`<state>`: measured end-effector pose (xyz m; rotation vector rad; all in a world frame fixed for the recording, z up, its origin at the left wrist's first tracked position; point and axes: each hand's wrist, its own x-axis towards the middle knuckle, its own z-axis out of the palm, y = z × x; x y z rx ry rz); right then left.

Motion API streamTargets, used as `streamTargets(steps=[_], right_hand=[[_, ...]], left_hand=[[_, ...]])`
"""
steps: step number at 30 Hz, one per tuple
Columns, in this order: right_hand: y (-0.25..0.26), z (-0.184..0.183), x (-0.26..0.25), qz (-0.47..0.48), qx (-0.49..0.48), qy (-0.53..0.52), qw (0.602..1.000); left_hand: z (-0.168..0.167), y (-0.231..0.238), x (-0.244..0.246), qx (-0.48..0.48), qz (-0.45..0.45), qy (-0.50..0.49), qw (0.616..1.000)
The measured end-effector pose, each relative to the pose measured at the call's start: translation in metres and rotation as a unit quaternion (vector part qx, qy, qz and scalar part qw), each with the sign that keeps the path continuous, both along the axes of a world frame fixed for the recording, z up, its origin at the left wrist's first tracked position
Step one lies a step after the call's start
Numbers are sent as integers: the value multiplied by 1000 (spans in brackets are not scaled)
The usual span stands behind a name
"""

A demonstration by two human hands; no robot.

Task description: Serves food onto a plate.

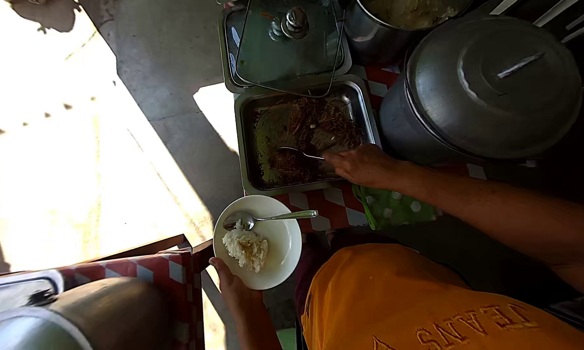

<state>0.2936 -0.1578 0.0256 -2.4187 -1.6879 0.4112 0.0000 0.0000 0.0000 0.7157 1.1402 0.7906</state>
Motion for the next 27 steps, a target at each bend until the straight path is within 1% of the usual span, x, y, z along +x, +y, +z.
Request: streamTargets(steps=[3, 5, 7, 9, 10, 11, 12, 13, 15, 17, 19, 21, 23, 25, 27], right_hand=[[-31, 18, 15, -119, -57, 61, 989], [-47, 15, 16, -200, -54, 120, 971], [-49, 7, 3, -255, -31, 224, 940], [-37, 3, -9, -266, -42, 336, 903], [-29, -1, -10, -255, -53, 374, 890], [-20, -5, -8, -235, -69, 392, 887], [-10, -6, -2, -207, -94, 385, 894], [0, -6, 7, -177, -113, 354, 911], [17, 0, 28, -135, -141, 266, 944], [35, 5, 39, -117, -155, 185, 963], [49, 5, 39, -101, -149, 129, 975], [62, 4, 37, -78, -139, 128, 979], [72, -2, 37, -56, -139, 156, 976], [77, -15, 44, -48, -136, 206, 968], [77, -25, 51, -71, -125, 278, 950]], left_hand=[[1, 0, -7, 4, 17, 11, 1000], [0, -1, -14, 5, 24, 12, 1000], [-2, -1, -17, 3, 28, 9, 1000], [-2, -3, -17, -4, 37, 11, 999], [-2, -3, -16, -7, 41, 13, 999], [-1, -3, -17, -9, 42, 15, 999], [-1, -3, -17, -9, 42, 15, 999], [0, -3, -18, -10, 43, 13, 999], [1, -4, -19, -4, 44, 10, 999], [2, -6, -21, 1, 49, 9, 999], [2, -7, -22, 3, 53, 7, 999], [0, -9, -25, 3, 49, 10, 999], [-2, -10, -28, -1, 53, 15, 998], [-3, -10, -29, -1, 56, 19, 998], [-1, -10, -27, 0, 60, 22, 998]])
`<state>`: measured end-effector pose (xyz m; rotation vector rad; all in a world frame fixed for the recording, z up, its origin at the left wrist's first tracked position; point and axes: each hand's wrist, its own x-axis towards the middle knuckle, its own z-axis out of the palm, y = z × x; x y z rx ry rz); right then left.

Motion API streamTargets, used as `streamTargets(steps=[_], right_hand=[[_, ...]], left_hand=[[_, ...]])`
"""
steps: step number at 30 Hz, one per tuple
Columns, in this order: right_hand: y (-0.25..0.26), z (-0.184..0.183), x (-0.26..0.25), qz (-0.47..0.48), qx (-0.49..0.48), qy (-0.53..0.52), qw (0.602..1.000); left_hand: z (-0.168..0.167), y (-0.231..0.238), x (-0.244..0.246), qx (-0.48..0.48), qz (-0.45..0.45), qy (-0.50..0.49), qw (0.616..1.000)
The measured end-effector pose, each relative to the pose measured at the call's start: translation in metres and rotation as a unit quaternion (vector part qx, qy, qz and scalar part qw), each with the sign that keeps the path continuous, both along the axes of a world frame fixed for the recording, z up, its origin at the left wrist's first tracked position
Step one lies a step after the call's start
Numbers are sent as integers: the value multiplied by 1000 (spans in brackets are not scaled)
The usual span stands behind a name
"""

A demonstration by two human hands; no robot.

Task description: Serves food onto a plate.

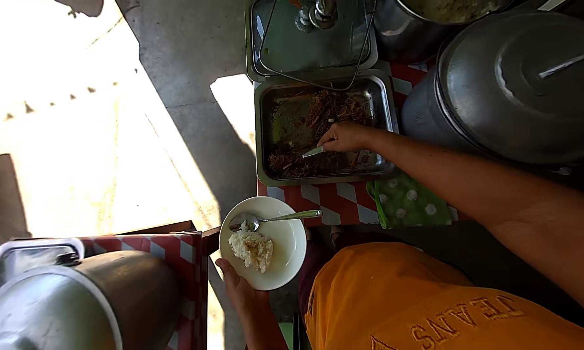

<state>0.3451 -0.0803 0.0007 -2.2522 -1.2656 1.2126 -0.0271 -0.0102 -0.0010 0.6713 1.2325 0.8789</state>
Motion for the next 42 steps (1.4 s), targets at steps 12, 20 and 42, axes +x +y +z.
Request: streamTargets(steps=[12, 20, 42], right_hand=[[-48, -10, 20, -210, 136, 113, 962], [-57, 58, 19, -256, 207, 64, 942], [-76, 92, -28, -140, 228, -259, 928]], left_hand=[[15, 19, 30, 9, -20, 5, 1000], [25, 35, 87, 0, -20, 7, 1000], [14, 59, 125, 34, -21, -86, 996]])
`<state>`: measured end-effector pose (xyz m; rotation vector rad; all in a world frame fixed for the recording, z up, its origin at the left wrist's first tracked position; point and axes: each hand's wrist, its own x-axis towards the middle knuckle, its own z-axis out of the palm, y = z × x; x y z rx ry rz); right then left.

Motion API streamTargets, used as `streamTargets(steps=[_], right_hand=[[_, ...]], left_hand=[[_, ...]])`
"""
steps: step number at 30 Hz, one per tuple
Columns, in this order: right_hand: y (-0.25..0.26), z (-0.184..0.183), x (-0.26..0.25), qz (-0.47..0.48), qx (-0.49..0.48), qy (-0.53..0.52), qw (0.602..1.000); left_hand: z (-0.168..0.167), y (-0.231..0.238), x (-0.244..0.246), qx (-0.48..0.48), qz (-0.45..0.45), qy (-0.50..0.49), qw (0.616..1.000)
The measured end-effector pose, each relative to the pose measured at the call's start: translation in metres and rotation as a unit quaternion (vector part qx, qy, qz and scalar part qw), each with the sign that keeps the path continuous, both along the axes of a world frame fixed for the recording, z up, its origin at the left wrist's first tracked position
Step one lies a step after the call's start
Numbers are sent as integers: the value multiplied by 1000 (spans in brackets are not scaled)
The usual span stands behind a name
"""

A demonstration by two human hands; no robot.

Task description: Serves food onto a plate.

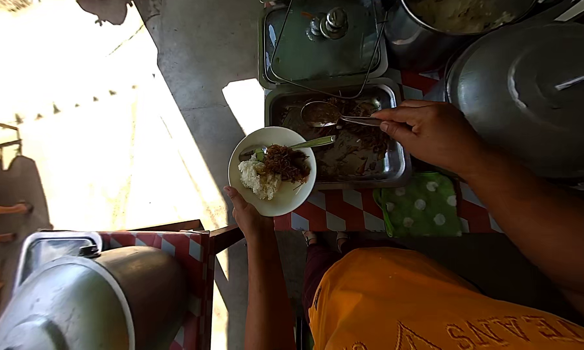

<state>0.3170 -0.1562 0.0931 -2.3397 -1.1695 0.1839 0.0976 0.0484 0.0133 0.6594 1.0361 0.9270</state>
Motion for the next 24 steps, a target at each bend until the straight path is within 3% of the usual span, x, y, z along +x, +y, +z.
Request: streamTargets(steps=[4, 8, 11, 13, 16, 19, 22, 24], right_hand=[[29, -49, 0, -24, -93, -1, 995], [49, -88, -15, 67, -91, -51, 992], [37, -69, -15, 143, -117, -66, 981], [34, -59, -4, 127, -121, -55, 983], [53, -71, 12, 72, -116, -54, 989], [74, -84, 7, 120, -117, -66, 984], [65, -65, -1, 195, -138, -81, 968], [47, -46, -2, 197, -167, -77, 963]], left_hand=[[16, 11, -31, 45, 35, 9, 998], [27, 13, -59, 87, 48, 2, 995], [28, 5, -77, 90, 61, 11, 994], [25, -5, -86, 73, 63, 11, 995], [19, -20, -95, 38, 61, 9, 997], [13, -30, -100, 23, 65, 15, 998], [8, -35, -106, 17, 73, 20, 997], [6, -37, -108, 17, 75, 16, 997]])
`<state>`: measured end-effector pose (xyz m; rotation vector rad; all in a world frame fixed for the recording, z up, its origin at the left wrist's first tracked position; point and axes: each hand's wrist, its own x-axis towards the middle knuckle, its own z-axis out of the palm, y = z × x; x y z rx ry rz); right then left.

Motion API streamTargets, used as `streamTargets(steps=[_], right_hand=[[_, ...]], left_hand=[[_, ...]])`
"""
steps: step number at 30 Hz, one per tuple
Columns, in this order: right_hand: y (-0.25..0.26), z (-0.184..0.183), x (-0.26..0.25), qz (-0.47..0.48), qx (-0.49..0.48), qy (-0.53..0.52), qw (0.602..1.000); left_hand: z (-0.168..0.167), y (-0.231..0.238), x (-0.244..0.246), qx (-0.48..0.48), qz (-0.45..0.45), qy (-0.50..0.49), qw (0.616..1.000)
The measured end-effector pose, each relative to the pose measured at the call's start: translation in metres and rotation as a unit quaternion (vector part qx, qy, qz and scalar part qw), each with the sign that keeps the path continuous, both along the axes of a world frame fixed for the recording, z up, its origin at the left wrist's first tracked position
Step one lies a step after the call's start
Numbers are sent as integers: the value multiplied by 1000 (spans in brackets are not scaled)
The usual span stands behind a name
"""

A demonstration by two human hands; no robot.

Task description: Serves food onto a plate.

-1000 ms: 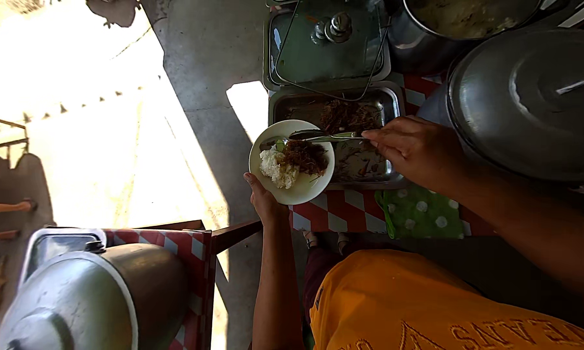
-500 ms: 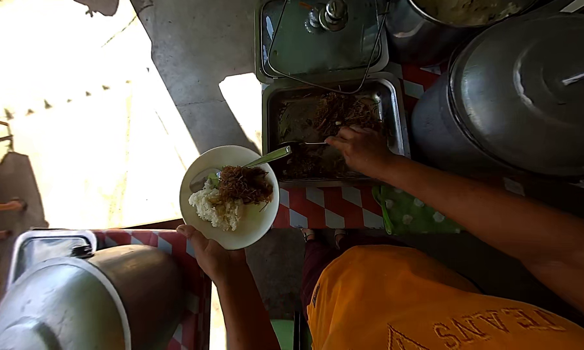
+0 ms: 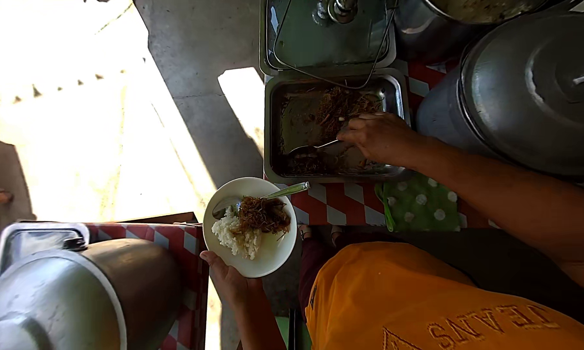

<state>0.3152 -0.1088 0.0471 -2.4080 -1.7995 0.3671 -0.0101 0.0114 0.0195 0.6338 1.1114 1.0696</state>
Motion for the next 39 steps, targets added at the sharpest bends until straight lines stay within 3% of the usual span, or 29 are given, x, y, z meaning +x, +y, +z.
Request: streamTargets(steps=[3, 6, 11, 15, 21, 32, 39], right_hand=[[-26, 14, 2, -111, -11, 14, 994], [-46, -6, -7, -210, -12, 47, 977], [-43, -42, -37, -200, 11, 179, 963], [-19, -62, -20, -169, 30, 235, 957], [7, -74, 18, -259, -58, 471, 841], [-23, -58, 24, -267, 78, 378, 883], [-42, 11, 12, -253, 179, 351, 883]], left_hand=[[-1, -1, -4, 4, 2, -6, 1000], [0, -1, -8, 8, 3, -7, 1000], [-1, -1, -8, 12, 9, 7, 1000], [0, -2, -7, 8, 3, 2, 1000], [-1, -5, -7, 14, -3, 16, 1000], [1, 3, 10, -12, 5, 65, 998], [1, 7, 62, -39, -17, 56, 998]])
